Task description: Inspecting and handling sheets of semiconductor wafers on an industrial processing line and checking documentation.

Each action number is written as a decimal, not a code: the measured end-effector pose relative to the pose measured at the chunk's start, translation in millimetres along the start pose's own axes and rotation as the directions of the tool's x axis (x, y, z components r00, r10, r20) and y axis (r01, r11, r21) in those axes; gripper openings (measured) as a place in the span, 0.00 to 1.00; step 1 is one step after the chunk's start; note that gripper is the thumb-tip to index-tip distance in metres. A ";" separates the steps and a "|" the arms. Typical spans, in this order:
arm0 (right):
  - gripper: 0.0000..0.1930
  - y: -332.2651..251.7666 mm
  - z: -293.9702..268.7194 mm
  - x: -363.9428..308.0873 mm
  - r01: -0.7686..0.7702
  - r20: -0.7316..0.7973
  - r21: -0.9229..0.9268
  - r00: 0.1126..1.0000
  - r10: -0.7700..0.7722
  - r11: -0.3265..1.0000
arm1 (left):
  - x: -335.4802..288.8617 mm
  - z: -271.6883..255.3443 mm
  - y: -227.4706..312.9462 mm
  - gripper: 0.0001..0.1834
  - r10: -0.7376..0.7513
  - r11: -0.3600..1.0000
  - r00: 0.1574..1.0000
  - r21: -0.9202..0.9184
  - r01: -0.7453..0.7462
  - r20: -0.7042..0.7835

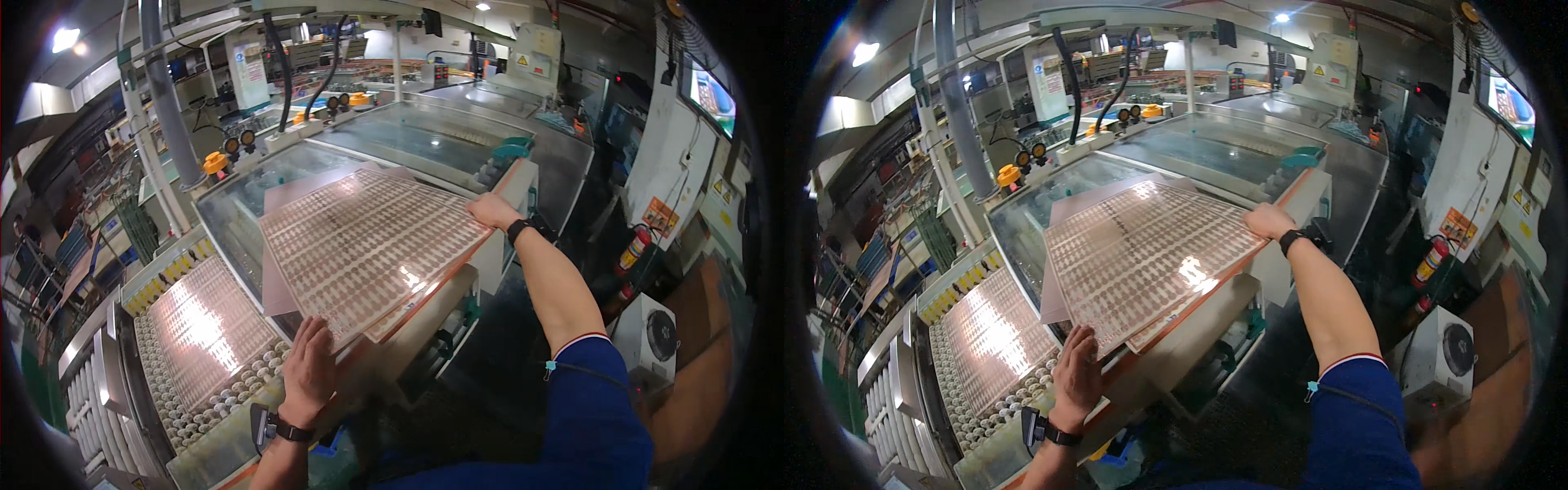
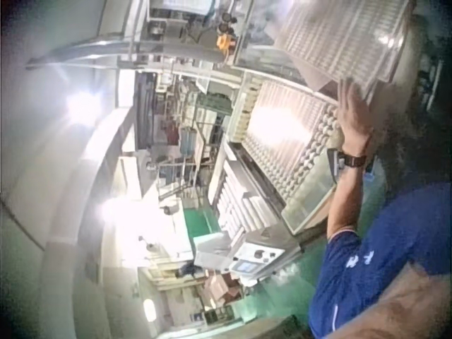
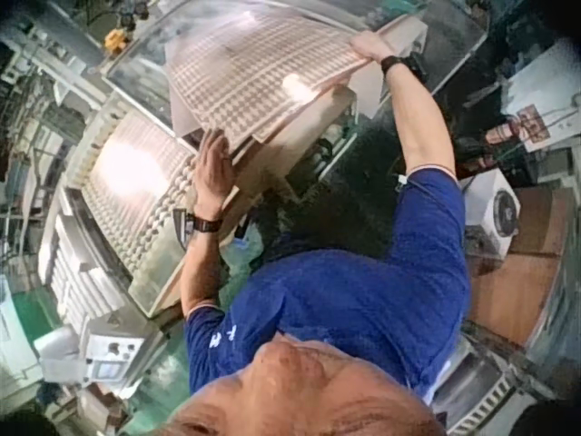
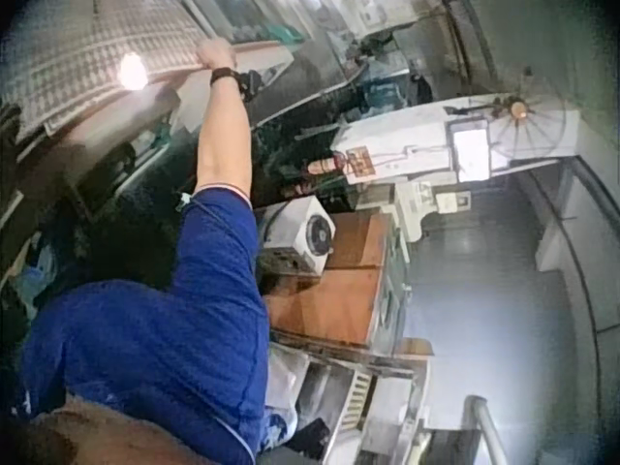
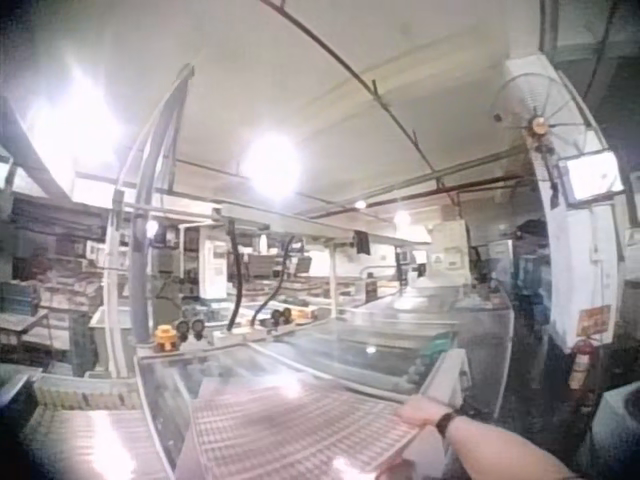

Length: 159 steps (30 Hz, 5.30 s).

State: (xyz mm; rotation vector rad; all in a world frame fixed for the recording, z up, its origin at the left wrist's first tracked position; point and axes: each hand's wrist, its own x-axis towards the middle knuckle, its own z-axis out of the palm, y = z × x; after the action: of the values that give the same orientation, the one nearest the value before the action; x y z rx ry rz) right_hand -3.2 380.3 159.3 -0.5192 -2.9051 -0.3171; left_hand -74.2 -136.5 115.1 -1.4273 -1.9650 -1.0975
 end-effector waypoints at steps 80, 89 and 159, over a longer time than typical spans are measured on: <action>0.11 2.3 -17.0 -9.4 0.182 -0.099 0.046 0.979 -0.177 0.982 | -170.8 -132.0 -211.8 0.20 -0.760 0.567 0.648 0.531 0.630 0.042; 0.13 2.7 2.4 -9.6 -0.001 -0.004 0.034 1.000 0.001 0.999 | -5.8 -44.6 -5.4 0.21 -0.735 0.048 0.551 -0.780 0.624 0.396; 0.23 -17.5 -31.6 -10.5 -0.232 -0.004 0.567 0.959 0.285 0.791 | -333.5 -348.4 -238.9 0.14 -0.958 0.075 -0.064 -0.461 0.884 -0.279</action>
State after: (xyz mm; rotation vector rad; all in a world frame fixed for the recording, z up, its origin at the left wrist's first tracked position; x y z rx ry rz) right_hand 4.4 353.4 184.4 -0.7526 -2.5984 0.5319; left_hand -209.0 -640.6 -16.9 0.6814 -2.2793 -1.8957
